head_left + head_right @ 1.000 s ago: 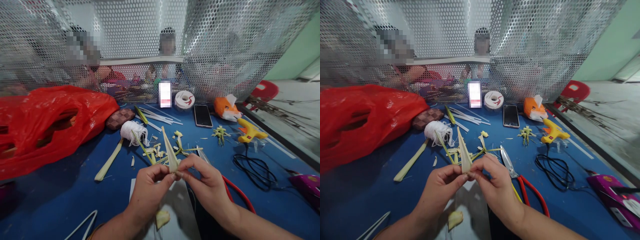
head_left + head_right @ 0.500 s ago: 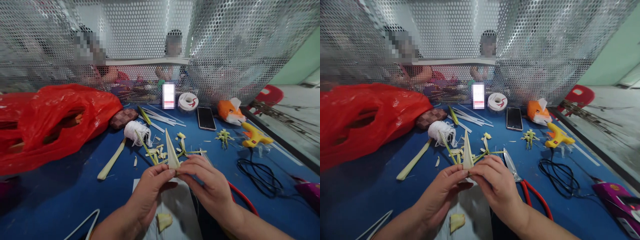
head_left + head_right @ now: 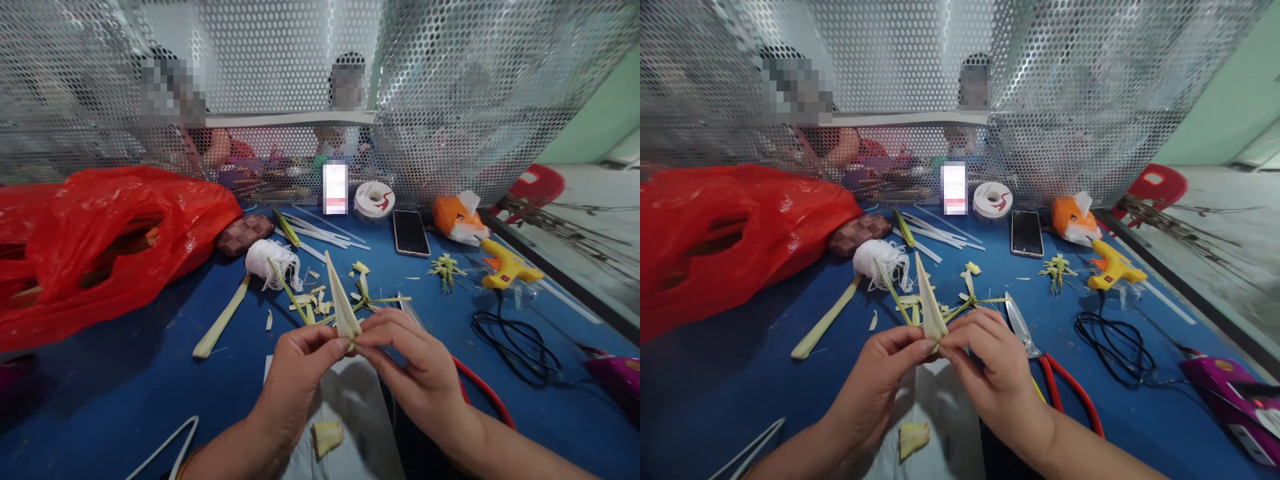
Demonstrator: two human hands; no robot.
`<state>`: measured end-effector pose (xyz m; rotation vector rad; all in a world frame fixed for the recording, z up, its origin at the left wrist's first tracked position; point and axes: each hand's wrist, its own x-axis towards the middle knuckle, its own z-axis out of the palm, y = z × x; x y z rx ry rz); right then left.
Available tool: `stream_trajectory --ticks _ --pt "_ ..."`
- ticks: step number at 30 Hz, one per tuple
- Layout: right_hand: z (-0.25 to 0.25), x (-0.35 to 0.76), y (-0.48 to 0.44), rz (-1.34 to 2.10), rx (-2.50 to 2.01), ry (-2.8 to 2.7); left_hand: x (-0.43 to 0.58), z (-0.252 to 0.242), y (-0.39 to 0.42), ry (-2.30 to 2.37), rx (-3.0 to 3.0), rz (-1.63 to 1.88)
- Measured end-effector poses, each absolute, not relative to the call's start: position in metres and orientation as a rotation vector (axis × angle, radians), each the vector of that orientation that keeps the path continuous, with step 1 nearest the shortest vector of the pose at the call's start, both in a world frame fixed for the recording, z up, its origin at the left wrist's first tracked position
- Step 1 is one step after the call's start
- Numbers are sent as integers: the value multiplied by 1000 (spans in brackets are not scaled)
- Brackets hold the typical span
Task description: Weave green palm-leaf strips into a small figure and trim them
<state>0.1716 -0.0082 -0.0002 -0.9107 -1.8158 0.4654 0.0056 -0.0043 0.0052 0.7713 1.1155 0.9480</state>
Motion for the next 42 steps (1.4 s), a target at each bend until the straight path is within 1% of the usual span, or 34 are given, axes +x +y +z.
stream_trajectory --ticks 6,10,13,20,29,42 --pt "-2 171 -11 602 -967 -1713 4 2 -4 1131 974 968" --pt "-3 170 -11 615 -999 -1669 2 3 -3 1203 1203 988" --pt "-4 169 -10 623 -1005 -1647 2 6 -4 1250 1257 983" --pt "-8 169 -10 713 -1014 -1604 4 7 -4 1250 1233 996" --pt "-1 169 -8 544 -950 -1730 6 6 -4 1235 1133 1002" --pt "-9 171 -7 481 -932 -1865 8 3 -5 1100 723 981"
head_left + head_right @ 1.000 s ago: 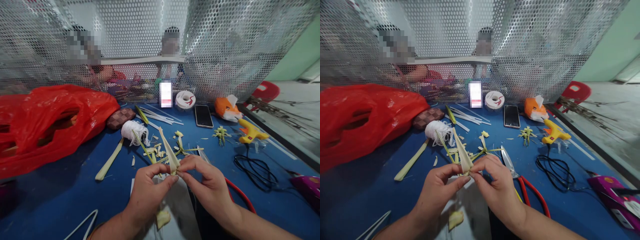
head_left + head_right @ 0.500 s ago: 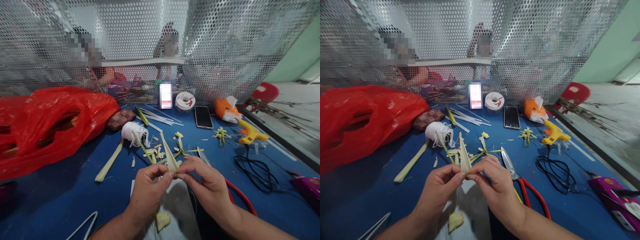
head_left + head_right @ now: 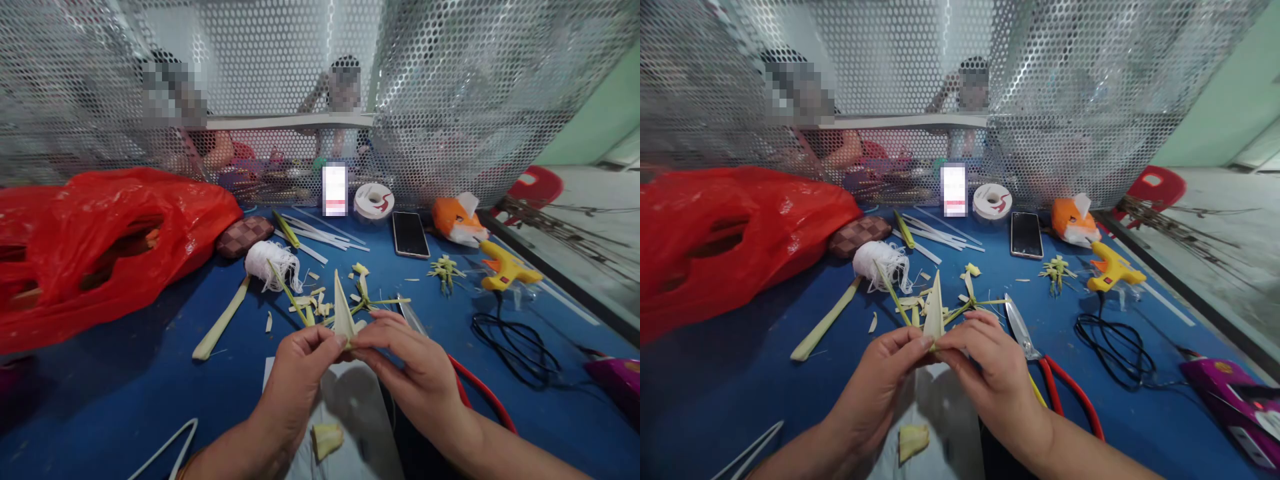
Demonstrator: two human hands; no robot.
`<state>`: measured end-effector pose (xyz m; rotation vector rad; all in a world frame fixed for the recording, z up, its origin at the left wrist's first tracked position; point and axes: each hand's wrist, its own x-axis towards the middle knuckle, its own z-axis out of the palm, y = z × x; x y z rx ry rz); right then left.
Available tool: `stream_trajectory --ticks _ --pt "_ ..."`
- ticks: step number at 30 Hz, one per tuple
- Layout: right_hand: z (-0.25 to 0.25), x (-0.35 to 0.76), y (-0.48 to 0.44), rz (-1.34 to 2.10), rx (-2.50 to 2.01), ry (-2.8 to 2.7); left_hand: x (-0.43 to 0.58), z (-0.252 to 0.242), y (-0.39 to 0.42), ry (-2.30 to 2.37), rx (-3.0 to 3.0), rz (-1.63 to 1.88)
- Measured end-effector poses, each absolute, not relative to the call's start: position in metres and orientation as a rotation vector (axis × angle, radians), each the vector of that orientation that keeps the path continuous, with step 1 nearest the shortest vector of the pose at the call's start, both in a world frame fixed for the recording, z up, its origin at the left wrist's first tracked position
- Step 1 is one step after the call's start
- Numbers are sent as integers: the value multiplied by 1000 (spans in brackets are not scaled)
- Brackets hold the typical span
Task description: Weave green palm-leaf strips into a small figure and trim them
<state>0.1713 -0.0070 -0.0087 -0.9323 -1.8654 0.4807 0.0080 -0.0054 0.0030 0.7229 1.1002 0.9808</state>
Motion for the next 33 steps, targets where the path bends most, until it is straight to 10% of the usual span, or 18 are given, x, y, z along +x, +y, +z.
stream_trajectory --ticks 33 --pt "-6 167 -11 720 -1075 -1658 8 6 -7 1081 837 981"
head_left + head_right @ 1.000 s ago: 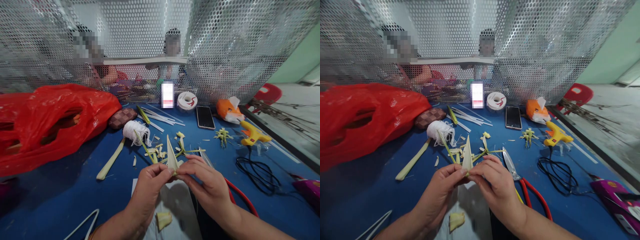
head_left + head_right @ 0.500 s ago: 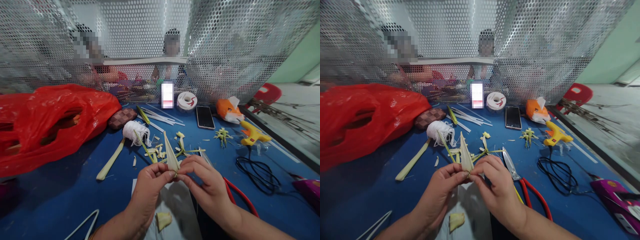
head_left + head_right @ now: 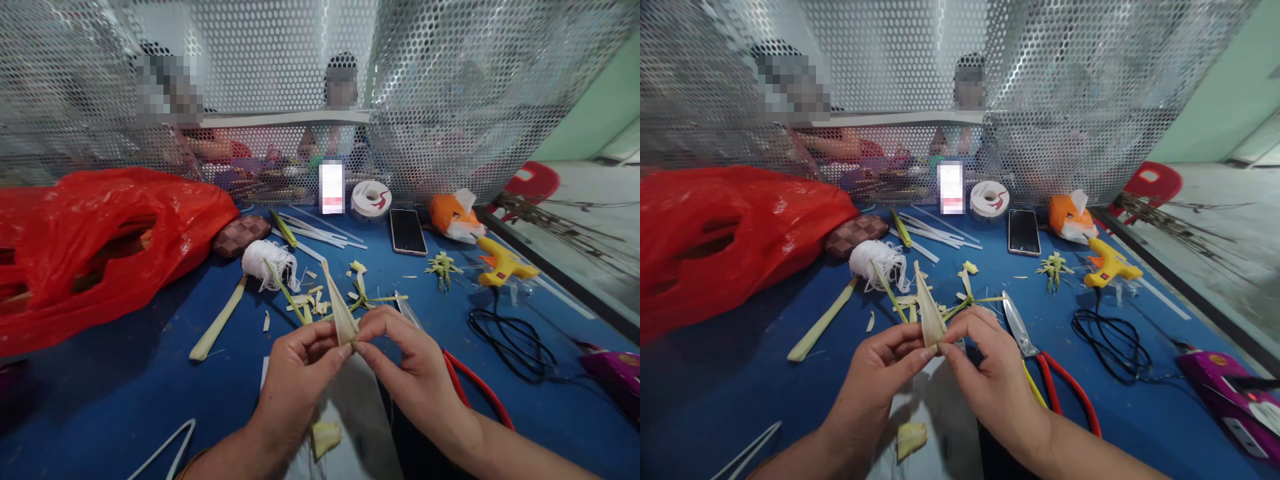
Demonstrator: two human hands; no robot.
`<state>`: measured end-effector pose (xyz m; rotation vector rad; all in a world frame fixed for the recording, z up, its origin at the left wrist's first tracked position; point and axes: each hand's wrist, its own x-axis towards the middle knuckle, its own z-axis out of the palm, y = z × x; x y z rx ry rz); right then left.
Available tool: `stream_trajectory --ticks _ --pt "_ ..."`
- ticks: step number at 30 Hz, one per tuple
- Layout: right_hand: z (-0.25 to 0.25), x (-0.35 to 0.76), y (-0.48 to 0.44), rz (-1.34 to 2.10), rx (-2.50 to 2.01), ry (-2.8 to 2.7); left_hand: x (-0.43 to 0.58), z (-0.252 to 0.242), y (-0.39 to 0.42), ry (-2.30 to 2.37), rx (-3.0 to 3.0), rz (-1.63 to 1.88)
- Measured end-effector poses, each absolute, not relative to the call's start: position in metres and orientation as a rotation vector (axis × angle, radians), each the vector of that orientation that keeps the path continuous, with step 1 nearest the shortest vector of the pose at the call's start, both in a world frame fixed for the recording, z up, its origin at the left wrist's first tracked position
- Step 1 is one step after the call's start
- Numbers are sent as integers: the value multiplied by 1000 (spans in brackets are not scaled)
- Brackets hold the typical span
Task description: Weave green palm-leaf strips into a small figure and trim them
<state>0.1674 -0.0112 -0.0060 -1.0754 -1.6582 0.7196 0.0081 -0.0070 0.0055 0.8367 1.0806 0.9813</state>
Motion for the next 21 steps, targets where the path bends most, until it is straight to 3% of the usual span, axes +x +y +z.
stream_trajectory --ticks 7,21 --pt "-8 167 -7 812 -1073 -1586 9 8 -4 1126 837 1005" --pt "-11 171 -7 645 -969 -1711 7 4 -4 1079 657 952"
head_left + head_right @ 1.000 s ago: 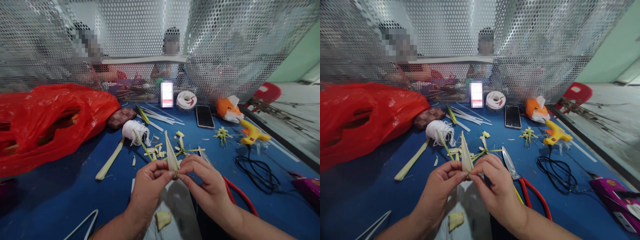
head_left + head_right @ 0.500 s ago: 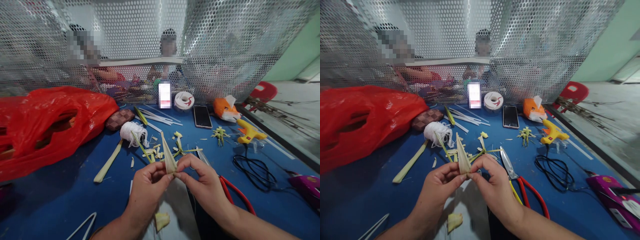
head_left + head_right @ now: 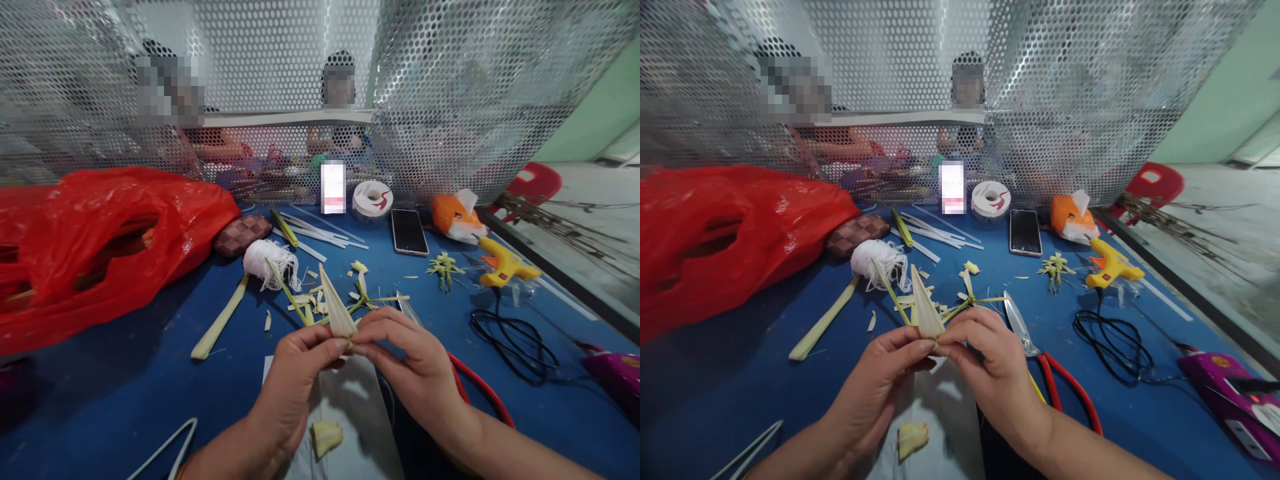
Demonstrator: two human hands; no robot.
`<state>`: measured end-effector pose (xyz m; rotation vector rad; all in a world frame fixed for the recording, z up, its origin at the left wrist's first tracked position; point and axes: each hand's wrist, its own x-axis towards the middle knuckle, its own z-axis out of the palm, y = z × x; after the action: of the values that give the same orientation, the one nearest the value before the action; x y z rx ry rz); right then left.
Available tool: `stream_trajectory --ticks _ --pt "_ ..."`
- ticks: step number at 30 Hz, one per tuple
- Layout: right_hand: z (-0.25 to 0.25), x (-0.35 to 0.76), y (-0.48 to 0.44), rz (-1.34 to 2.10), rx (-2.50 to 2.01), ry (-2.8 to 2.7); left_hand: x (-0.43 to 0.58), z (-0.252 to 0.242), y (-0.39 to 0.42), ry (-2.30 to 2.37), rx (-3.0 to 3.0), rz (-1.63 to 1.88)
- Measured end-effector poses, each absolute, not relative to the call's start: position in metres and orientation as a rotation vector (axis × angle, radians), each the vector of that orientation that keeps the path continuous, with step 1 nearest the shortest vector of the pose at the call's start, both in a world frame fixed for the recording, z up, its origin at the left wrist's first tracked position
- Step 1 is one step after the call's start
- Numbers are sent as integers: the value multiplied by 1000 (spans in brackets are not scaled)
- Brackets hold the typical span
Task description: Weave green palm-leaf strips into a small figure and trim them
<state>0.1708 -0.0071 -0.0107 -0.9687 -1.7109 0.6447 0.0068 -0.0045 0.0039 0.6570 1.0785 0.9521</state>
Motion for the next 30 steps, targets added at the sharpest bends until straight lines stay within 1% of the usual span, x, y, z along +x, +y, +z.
stream_trajectory --ticks 6,13,22,26,30 --pt "-10 168 -10 800 -1073 -1560 8 -1 -6 1144 797 990" --pt "-11 165 -8 956 -1161 -1405 8 -1 -6 1157 816 1010" --pt "-8 167 -9 980 -1219 -1347 7 -1 -8 1104 963 986" --pt "-7 166 -9 954 -1177 -1326 6 1 -8 1141 1081 968" --pt "-8 165 -8 975 -1193 -1324 8 6 -7 1220 1055 951"
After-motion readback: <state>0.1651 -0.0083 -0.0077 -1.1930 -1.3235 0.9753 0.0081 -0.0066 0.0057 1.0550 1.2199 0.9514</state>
